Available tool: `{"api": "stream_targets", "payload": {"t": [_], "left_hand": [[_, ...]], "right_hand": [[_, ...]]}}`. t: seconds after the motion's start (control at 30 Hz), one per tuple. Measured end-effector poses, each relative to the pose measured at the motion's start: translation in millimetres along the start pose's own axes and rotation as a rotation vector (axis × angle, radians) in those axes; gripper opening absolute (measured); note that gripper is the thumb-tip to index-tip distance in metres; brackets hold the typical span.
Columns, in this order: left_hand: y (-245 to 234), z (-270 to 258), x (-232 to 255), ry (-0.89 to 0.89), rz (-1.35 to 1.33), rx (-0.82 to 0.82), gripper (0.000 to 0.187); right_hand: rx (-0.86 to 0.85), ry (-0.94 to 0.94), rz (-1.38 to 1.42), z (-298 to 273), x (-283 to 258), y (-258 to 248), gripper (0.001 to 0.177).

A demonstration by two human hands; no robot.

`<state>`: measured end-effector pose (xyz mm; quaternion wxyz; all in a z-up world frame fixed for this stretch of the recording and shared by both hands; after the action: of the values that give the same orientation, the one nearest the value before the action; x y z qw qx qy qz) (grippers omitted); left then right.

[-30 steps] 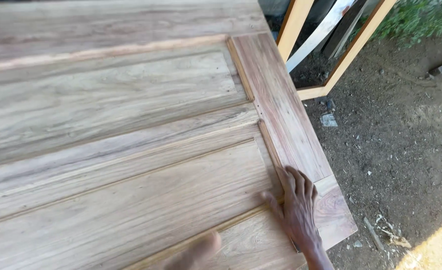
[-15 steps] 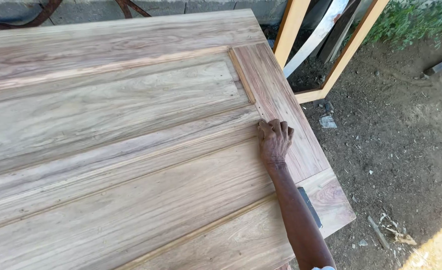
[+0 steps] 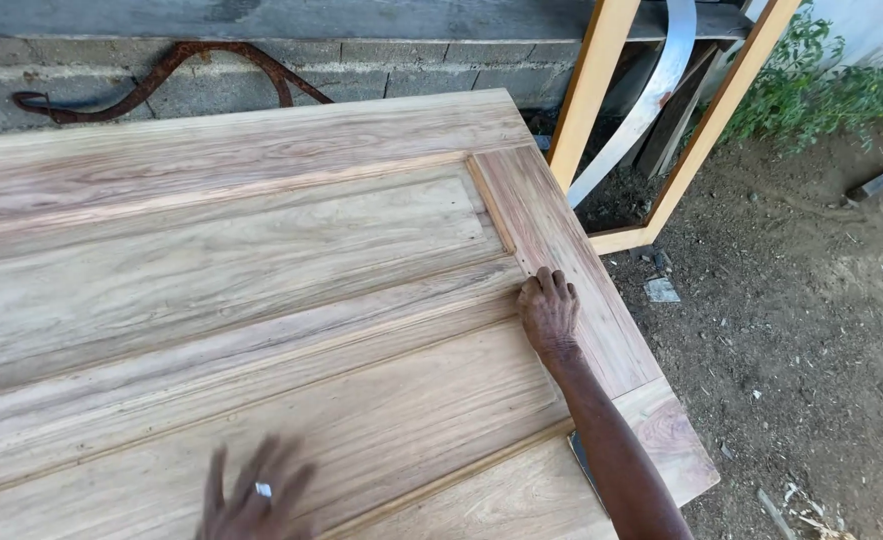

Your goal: Sanding a wooden door using a piece of sandpaper.

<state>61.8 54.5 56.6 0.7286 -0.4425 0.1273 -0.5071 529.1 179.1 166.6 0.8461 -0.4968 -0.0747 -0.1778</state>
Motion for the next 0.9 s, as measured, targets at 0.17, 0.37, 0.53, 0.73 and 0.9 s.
{"api": "stream_targets", "payload": {"t": [0.17, 0.37, 0.53, 0.73, 0.9], "left_hand": [[-23.2, 104.8, -52.4, -0.030, -0.017, -0.149, 0.085], [-16.1, 102.6, -53.5, -0.057, -0.059, -0.231, 0.088], [-26.0, 106.0, -56.5, -0.061, -0.070, -0.163, 0.083], [-29.5, 103.9, -61.4, -0.081, -0.120, -0.132, 0.080], [-31.3, 102.4, -62.7, -0.074, -0.126, -0.111, 0.078]], "right_hand": [[0.094, 0.033, 0.225, 6.4, 20.0, -23.2, 0.005], [-0.019, 0.563, 0.332, 16.4, 170.0, 30.6, 0.018], [-0.194, -0.010, 0.392, 88.8, 57.7, 26.2, 0.013], [-0.470, -0.482, 0.019, 116.4, -14.2, 78.1, 0.012], [-0.565, -0.690, -0.297, 104.4, -35.6, 101.3, 0.005]]}}
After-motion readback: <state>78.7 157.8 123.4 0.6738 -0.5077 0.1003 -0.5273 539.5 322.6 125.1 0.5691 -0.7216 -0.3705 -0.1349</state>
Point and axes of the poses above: each hand's wrist, its own z-axis towards the middle knuckle, its own y-axis out of the palm, x = y × z, the point moved 10 cm from there along z, towards the middle knuckle, and after that the axes turned 2 degrees about y, right-handed, at the moved point
